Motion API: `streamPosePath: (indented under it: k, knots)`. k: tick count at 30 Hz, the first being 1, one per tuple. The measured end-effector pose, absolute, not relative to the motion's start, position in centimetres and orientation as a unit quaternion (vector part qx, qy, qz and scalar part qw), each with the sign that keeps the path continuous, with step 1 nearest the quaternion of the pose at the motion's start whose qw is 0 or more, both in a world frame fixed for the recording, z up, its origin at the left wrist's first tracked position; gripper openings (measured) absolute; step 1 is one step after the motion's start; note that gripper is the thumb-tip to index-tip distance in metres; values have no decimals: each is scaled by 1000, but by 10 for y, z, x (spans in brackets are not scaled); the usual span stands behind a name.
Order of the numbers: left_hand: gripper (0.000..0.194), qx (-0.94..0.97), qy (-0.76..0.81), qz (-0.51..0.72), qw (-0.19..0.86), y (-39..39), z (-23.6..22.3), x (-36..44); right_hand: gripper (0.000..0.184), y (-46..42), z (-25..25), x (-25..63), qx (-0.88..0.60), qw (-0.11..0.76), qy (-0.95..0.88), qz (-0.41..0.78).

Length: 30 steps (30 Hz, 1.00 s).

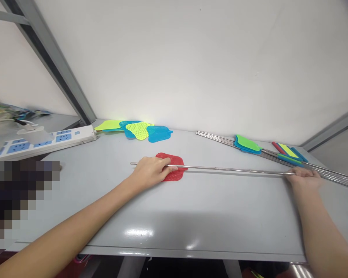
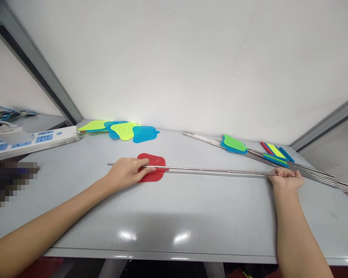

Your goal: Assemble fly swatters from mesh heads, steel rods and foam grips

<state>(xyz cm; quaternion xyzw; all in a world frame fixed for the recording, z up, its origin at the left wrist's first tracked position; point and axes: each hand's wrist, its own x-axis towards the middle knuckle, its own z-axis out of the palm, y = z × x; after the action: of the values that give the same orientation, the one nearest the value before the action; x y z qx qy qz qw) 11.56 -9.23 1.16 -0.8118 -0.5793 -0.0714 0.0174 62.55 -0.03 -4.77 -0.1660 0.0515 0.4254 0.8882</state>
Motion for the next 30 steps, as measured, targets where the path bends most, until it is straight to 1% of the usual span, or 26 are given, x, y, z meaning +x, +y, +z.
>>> streamPosePath:
  k: [12, 30]
  knots:
    - [46, -823, -562, -78, 27, -91, 8, 114, 26, 0, -43, 611, -173, 883, 59, 432]
    - [43, -818, -570, -78, 7, -92, 9, 115, 24, 0, -37, 596, -200, 878, 66, 430]
